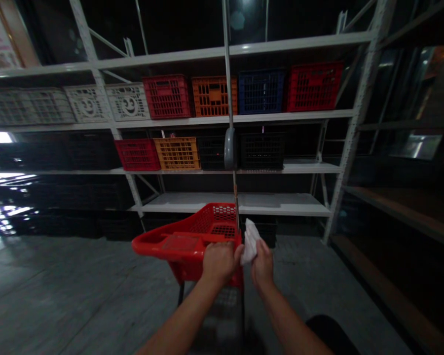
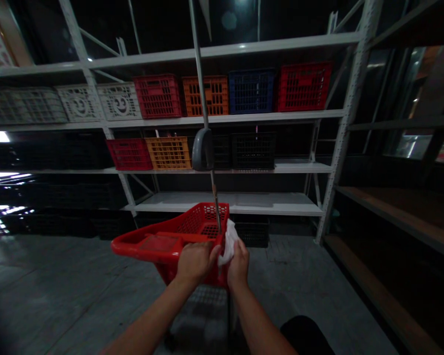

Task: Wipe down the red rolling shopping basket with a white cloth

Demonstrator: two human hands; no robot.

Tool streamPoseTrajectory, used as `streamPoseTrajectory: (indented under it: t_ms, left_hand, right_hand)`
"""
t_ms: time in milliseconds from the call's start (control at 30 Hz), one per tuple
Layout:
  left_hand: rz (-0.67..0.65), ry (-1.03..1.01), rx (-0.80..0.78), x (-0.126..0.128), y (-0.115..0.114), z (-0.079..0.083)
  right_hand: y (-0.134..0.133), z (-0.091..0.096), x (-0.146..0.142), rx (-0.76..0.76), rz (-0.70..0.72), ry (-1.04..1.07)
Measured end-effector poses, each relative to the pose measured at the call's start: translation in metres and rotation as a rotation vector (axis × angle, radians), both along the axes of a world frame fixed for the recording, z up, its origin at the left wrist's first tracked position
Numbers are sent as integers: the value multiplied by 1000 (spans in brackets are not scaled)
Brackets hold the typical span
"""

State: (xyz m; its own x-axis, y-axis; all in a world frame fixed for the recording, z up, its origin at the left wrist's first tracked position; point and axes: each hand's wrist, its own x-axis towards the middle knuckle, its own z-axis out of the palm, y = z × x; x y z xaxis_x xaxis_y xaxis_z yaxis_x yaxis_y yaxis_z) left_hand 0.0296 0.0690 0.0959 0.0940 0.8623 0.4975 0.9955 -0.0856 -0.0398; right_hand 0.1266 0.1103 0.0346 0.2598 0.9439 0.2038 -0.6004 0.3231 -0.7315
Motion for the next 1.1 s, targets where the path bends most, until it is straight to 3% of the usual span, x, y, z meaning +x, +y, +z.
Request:
streamPoseTrajectory:
  t_ms: [133,200,267,333,433,533,600,633,700,867,933,1000,1100]
  left_hand:
    - [-23,27,5,-7,-6,-1]
    - [-23,28,5,-8,-8,0]
    - [-24,23,6,-10,-10,0]
    - [-26,20,10,-12,-12,-1]
    - [-31,27,20,-19,-13,-2]
    - [-49,29,31,-27,-16,-4]
    - [-69,30,41,-32,-17,-4]
    - [-74,32,47,-34,-18,-5]
    - [-74,40,59,-39,-19,-5]
    - [-88,67,101,-51,-21,-9]
    - [-107,77,121,-56,-22,-10]
    - [-127,79,135,-60,-22,-12]
    - [-157,63,144,-67,-23,-14]
  right_hand:
    - [25,88,-4,235,25,106]
    - [40,132,-13,396,75,-77]
    - [54,160,-25,486,40,-349]
    - [63,162,-35,468,-60,-594]
    - [68,121,-44,329,-143,-776]
    - [65,64,-47,305,-17,-768]
    - [63,47,-48,333,65,-726]
    - [63,48,-49,340,79,-708]
    - [64,72,-52,353,55,-681]
    - [78,187,-62,581,-8,-594]
    - [83,217,-67,653,-25,-569]
    - [84,226,-71,666,-42,-550]
    - [75,209,-73,592,-37,-576]
